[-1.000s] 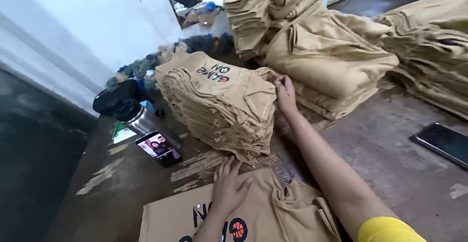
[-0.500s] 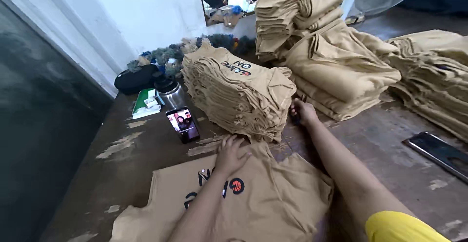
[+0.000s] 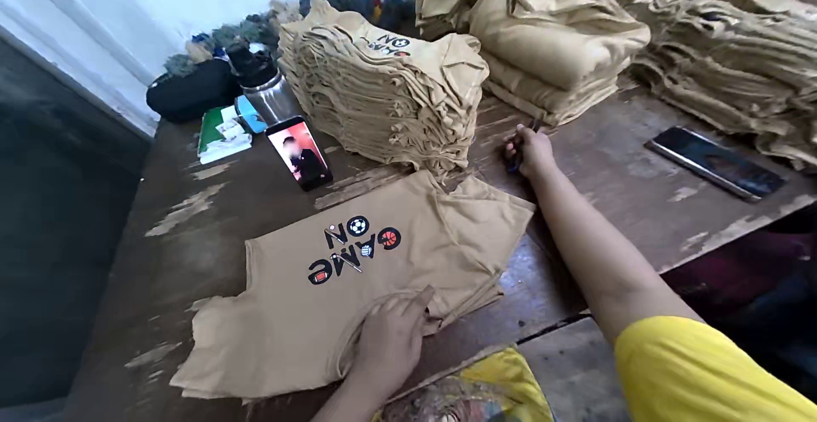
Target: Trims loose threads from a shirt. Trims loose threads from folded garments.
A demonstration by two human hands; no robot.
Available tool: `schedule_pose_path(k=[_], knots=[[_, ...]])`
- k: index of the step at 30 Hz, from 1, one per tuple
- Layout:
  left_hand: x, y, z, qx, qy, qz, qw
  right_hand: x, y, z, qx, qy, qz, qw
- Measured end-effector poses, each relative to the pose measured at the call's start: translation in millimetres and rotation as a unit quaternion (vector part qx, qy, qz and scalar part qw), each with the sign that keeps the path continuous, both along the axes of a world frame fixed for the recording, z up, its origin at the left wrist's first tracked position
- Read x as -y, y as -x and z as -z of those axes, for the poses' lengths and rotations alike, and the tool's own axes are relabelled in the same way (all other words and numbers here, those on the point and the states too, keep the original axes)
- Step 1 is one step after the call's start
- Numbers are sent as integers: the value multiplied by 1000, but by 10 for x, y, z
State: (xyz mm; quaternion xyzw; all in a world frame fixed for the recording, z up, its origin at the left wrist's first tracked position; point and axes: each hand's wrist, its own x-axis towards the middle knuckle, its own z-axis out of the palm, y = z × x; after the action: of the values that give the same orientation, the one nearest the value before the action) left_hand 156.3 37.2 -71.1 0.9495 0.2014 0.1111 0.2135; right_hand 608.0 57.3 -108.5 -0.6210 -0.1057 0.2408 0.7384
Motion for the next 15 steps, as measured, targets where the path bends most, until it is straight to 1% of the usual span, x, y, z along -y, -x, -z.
schedule_pose_path(k=[3,4,5,6,7,9,10,11,12,15], knots=[[-10,2,23,76,118,-81,987,-16,28,-10,-4,-15,36,999],[-9,18,6,83,134,-87,984,-11,32,10,-1,-18,41,999],[13,34,-14,68,133,-80,986,-4,25,35,5,-19,42,999],[63,42,-39,34,116,-69,990,7,16,56,11,-19,41,999],[125,35,-4,27,64,-56,996,15,11,59,16,-20,38,999],[191,9,155,66,-55,-45,995,-1,36,40,28,-17,32,999],[194,-4,226,89,-85,-55,991,-9,60,32,38,-9,30,999],[186,-12,259,105,-86,-71,988,-5,96,20,54,11,23,998],[172,-15,260,115,-67,-87,987,15,134,13,79,43,10,996],[156,-33,233,118,-18,-111,987,122,204,45,174,154,-45,972]])
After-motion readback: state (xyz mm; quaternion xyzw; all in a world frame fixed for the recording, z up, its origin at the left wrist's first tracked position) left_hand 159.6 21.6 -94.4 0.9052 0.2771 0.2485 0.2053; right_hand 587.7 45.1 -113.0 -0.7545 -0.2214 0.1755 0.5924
